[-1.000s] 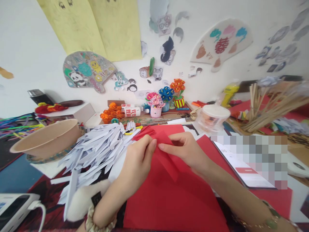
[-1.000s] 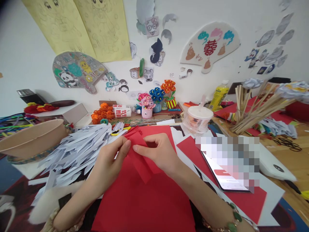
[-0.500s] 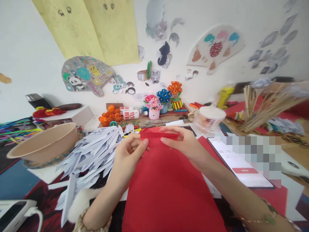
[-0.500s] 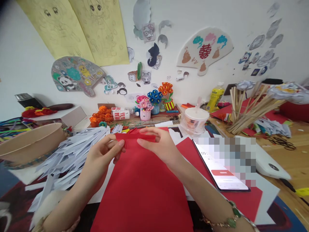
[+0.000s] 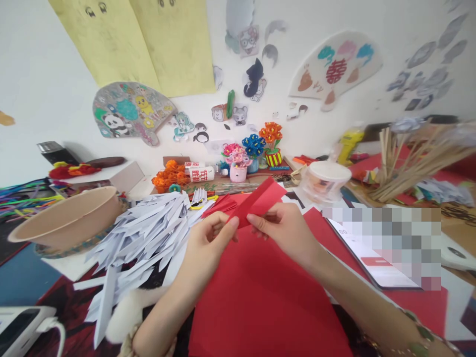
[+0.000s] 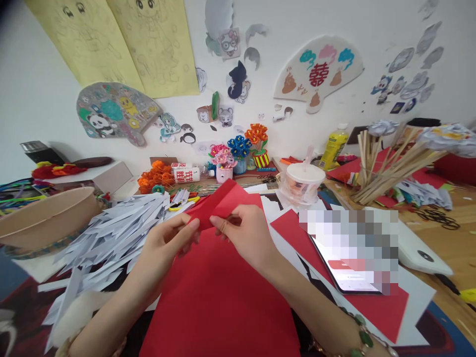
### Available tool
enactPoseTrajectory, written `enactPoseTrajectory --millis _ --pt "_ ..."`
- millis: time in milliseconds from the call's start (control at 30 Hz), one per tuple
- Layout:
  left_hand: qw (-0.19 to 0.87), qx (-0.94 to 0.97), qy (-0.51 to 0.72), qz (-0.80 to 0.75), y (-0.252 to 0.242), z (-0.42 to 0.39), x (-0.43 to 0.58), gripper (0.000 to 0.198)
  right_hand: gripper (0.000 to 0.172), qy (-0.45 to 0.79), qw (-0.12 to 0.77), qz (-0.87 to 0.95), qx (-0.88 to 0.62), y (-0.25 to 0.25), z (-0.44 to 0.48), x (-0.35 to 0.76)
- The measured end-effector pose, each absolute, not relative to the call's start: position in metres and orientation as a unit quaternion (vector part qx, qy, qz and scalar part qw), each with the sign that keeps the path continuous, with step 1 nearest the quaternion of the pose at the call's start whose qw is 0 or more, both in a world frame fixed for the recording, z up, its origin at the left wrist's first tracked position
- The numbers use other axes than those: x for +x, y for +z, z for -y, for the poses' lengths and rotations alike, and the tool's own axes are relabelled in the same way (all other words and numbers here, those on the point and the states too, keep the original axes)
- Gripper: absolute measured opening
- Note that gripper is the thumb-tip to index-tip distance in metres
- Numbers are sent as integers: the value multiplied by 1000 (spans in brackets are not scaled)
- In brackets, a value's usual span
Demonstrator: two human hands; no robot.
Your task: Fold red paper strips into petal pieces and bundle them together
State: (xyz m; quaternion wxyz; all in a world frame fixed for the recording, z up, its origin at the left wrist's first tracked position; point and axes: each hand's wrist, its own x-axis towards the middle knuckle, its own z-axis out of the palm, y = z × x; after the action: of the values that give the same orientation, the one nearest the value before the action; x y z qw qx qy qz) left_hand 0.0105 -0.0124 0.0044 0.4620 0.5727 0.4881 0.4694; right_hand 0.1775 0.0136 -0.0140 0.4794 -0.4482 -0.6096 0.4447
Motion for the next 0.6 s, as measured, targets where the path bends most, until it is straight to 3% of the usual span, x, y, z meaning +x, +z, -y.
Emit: enactPoseTrajectory --millis 300,500,600 --pt "466 538 502 -492 2 18 17 36 29 560 514 537 -366 -8 -7 168" --pt "476 537 482 -502 0 18 19 34 32 496 514 576 -398 -12 -9 172" --pt "405 616 453 -501 1 15 12 17 32 498 506 571 -412 -11 -13 177"
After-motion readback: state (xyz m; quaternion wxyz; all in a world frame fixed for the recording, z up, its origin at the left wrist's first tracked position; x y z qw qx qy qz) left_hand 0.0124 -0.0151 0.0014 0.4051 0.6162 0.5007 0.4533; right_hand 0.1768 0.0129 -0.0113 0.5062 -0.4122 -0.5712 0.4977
